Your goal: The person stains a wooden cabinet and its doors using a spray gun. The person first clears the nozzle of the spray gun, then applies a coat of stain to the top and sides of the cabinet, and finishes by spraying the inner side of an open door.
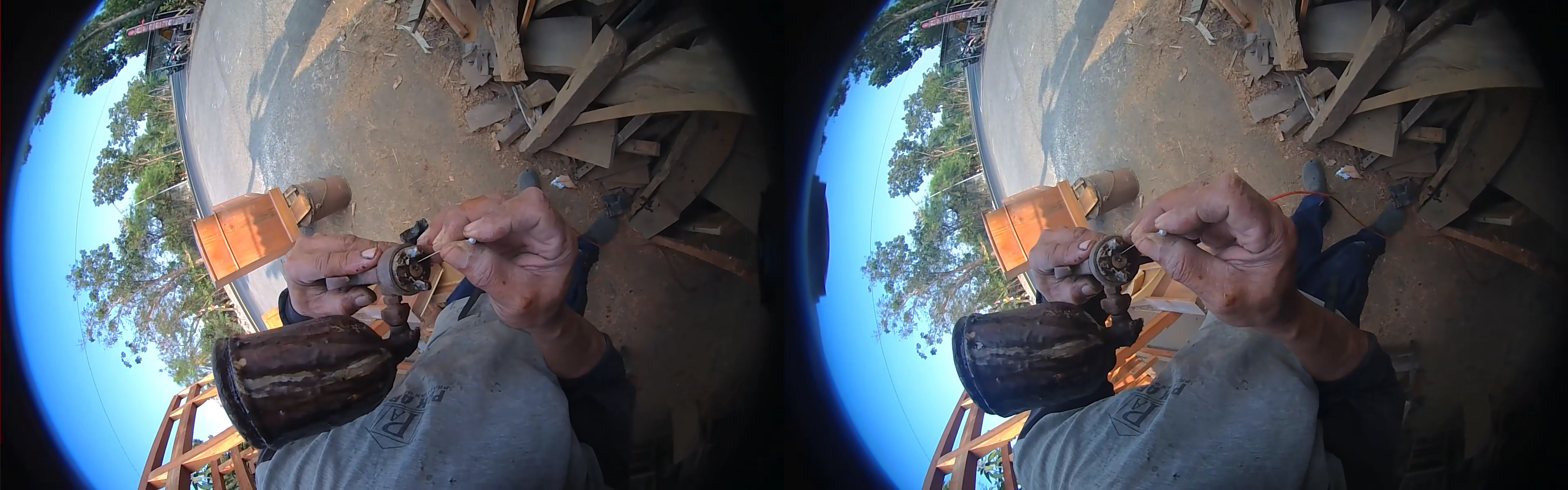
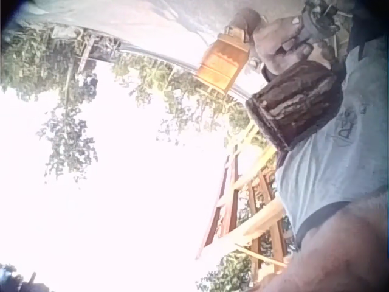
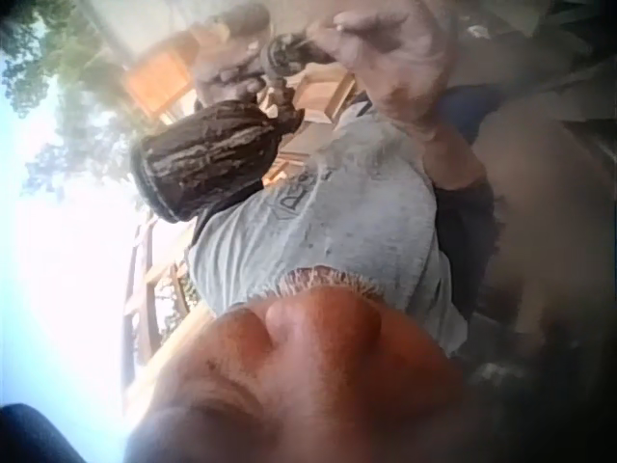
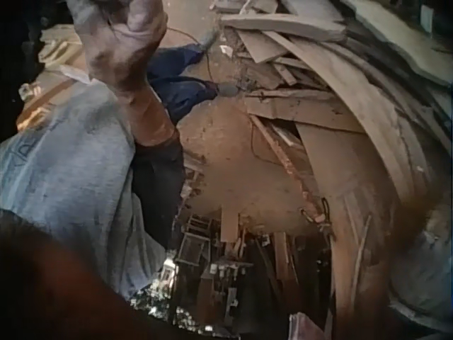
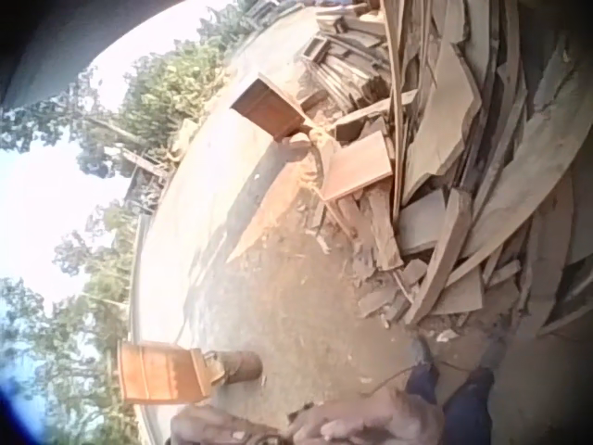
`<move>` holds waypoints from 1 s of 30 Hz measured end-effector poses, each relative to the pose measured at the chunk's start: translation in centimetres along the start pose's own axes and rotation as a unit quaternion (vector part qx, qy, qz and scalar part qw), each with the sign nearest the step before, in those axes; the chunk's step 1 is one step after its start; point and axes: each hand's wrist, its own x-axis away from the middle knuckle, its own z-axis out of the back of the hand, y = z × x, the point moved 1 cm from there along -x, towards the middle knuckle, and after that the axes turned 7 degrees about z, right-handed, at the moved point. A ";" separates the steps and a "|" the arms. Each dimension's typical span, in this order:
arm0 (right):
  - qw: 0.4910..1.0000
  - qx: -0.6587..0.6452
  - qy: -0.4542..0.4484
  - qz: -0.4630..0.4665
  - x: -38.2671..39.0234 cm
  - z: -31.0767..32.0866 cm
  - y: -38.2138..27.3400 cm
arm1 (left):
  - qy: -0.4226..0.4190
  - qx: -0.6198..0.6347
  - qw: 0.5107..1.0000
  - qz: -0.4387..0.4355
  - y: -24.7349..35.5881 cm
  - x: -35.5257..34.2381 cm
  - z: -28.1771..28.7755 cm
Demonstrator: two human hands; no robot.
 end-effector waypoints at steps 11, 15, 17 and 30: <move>0.995 0.072 -0.053 0.040 0.2 -0.8 4.6 | 0.013 -0.048 0.999 0.000 -1.7 2.9 3.3; 0.974 0.178 -0.106 0.089 -0.3 -2.1 5.0 | 0.027 -0.061 0.997 0.041 -1.2 5.0 4.0; 0.976 0.169 -0.105 0.084 -0.4 -2.4 5.6 | 0.016 -0.062 0.997 0.036 -1.2 5.1 4.8; 0.996 0.068 -0.049 -0.003 1.2 -1.8 8.6 | 0.035 -0.056 0.998 0.009 -3.9 6.6 5.2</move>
